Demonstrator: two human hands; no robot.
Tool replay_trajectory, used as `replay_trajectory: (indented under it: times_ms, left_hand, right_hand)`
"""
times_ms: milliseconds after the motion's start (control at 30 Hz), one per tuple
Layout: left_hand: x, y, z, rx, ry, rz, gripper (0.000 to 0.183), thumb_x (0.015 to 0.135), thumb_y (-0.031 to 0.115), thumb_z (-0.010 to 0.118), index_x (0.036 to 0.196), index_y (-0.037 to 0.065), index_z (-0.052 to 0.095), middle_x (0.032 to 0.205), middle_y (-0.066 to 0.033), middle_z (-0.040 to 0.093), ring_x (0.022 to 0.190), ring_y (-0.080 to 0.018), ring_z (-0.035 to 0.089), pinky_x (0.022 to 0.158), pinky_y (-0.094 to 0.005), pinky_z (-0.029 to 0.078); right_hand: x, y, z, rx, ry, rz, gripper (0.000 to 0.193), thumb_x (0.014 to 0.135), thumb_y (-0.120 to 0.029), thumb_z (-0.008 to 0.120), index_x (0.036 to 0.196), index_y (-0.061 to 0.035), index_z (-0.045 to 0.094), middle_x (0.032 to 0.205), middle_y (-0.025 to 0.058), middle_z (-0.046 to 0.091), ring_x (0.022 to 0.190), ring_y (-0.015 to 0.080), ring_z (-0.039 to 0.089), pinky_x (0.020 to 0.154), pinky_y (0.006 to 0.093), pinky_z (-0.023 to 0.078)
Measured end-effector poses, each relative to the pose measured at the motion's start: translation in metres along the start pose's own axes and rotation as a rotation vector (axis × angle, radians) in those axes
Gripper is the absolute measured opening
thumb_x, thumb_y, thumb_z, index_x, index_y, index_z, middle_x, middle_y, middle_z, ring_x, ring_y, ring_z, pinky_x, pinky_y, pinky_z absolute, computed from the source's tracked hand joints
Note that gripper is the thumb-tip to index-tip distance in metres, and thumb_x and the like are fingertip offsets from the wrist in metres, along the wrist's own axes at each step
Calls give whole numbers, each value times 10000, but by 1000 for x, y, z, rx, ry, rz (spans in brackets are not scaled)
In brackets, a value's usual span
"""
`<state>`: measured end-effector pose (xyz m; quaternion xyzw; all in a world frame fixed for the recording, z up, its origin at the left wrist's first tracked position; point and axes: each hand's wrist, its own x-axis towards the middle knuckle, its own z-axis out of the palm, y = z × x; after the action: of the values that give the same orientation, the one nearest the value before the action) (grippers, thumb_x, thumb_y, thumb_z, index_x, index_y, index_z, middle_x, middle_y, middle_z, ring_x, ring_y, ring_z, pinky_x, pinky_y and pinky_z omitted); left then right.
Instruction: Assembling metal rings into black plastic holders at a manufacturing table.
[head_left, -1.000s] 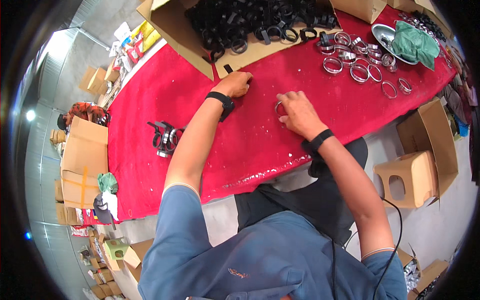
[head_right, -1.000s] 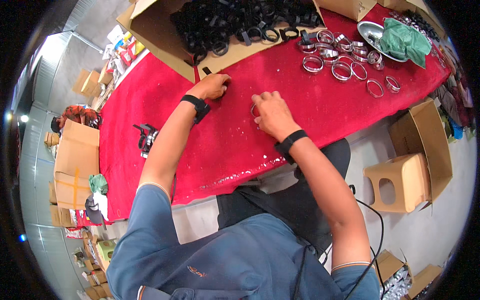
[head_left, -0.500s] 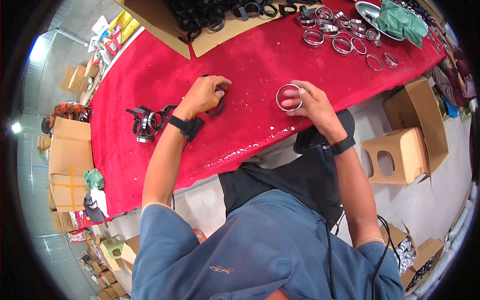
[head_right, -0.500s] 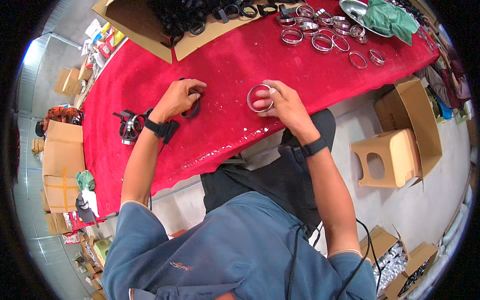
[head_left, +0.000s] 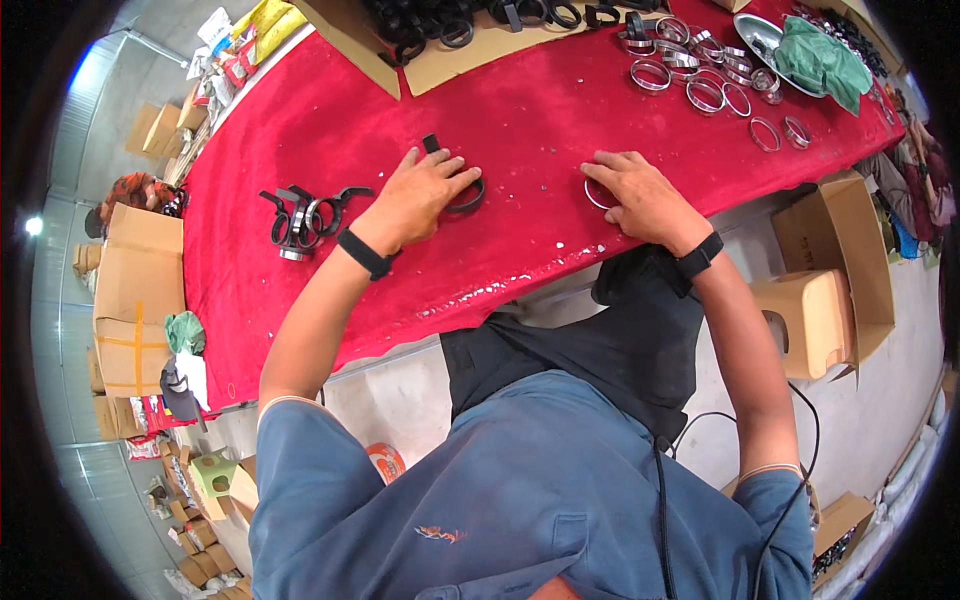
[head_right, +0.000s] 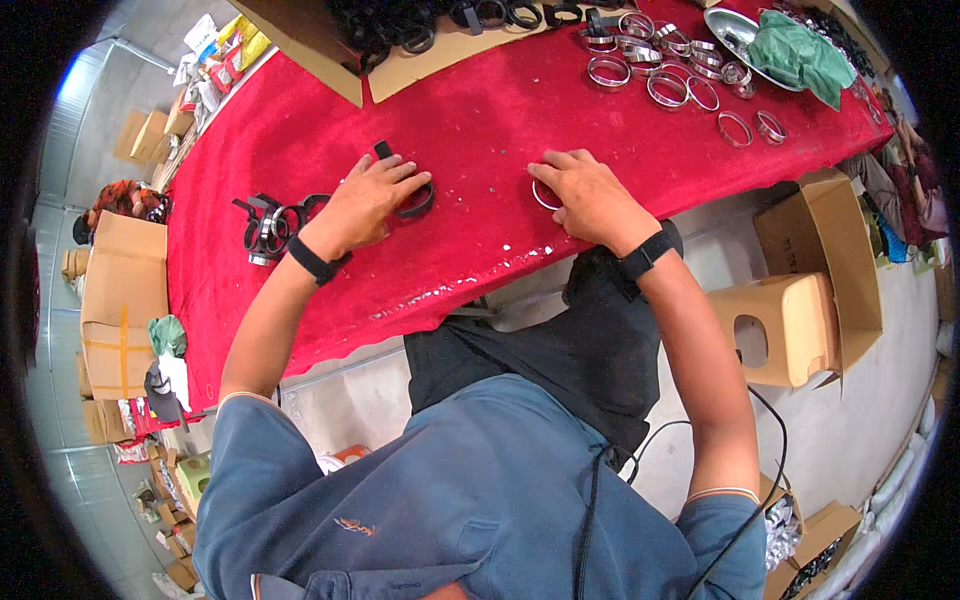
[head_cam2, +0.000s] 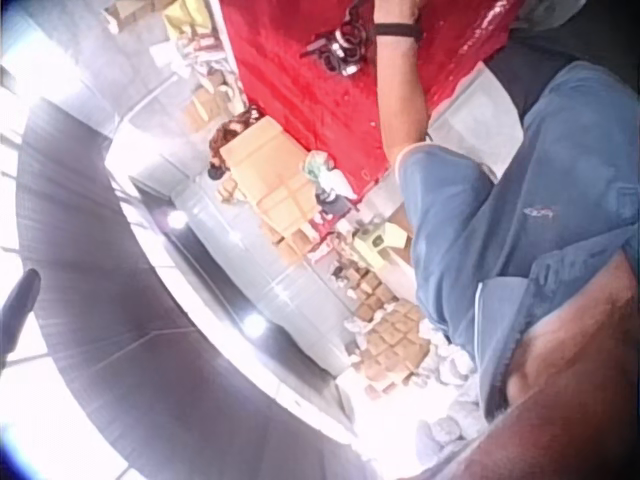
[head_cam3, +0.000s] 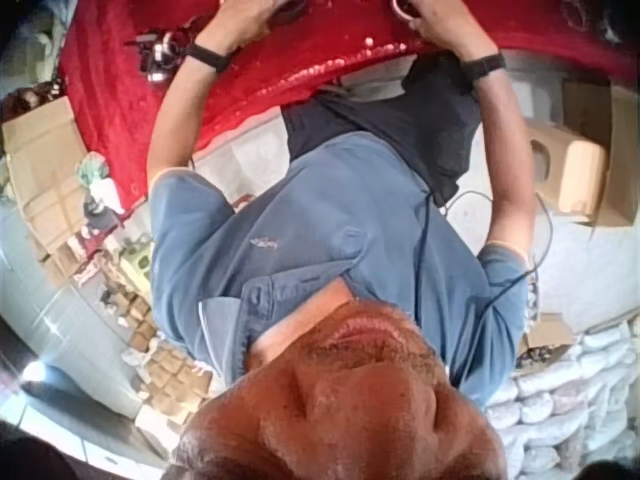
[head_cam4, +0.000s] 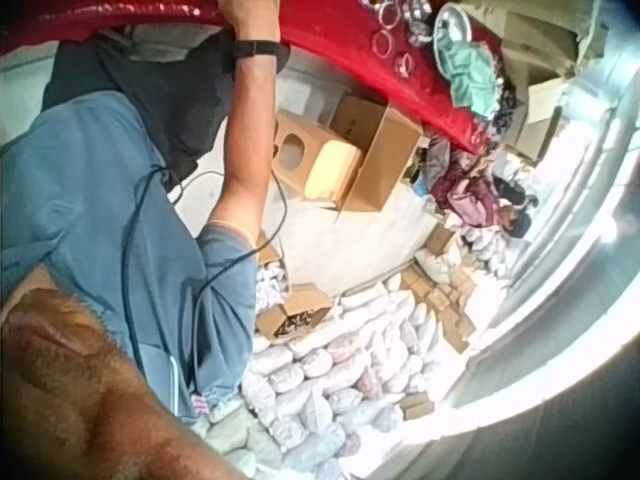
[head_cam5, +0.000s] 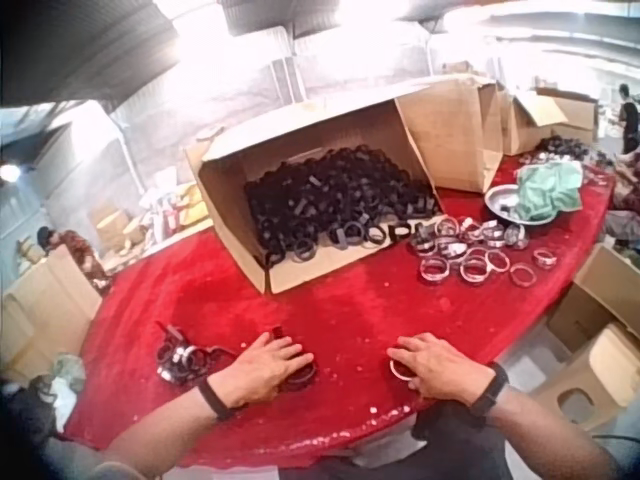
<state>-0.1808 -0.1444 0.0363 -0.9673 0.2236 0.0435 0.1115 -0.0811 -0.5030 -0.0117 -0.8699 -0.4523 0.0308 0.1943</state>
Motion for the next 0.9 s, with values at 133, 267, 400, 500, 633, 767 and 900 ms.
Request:
replay_trajectory:
  times_ms: [133,267,400,500,633,767,900]
  left_hand:
    - [3,-1,5,-131,-22,-15,901,727,20,859,1565,114,540,1537,-160,609,1431,-372,568,1173,-474,500]
    - [0,2,0,-206,-68,-40,867,743,44,878,1544,85,548,1447,-169,665,1330,-386,633,1096,-486,543]
    - [1,0,1,-296,-5,-18,862,735,79,905,1523,64,557,1411,-196,675,1302,-411,642,1098,-487,540]
    - [-4,15,-24,-581,89,-139,863,760,157,940,1517,34,544,1401,-206,668,1277,-367,667,1120,-446,530]
    - [-13,50,-34,-1324,244,-188,960,821,288,946,1602,65,437,1410,-156,650,1266,-244,667,1113,-401,529]
    - [-23,84,-38,-1895,320,-72,989,852,415,944,1616,61,424,1444,-202,607,1289,-291,674,1099,-460,571]
    - [-28,105,-31,-2080,346,-38,1038,840,421,949,1625,16,404,1412,-201,613,1260,-303,688,1101,-461,568]
  right_hand:
    - [-8,-7,-13,136,163,40,734,818,-57,848,1512,-69,609,1381,170,670,1277,365,639,1108,444,540]
    - [-21,-30,-29,1586,62,211,691,999,-232,804,1599,-72,502,1411,151,658,1274,289,689,1037,418,592]
    - [-31,-42,-19,2063,55,-34,844,1026,-396,769,1690,-91,346,1599,282,523,1407,371,621,1087,486,576]
    - [-33,-48,-10,2070,55,-143,879,1003,-411,790,1696,-118,336,1651,341,429,1503,479,503,1161,532,530]
    - [-31,-53,-1,2096,36,-375,815,937,-232,837,1651,-205,444,1687,359,356,1576,554,354,1229,587,456]
    - [-28,-47,-5,1984,-72,-529,874,892,-149,858,1650,-331,464,1763,298,242,1613,563,252,1239,601,438]
    - [-24,-48,-1,1973,-111,-650,857,879,-107,847,1614,-365,490,1760,305,235,1622,558,231,1233,609,427]
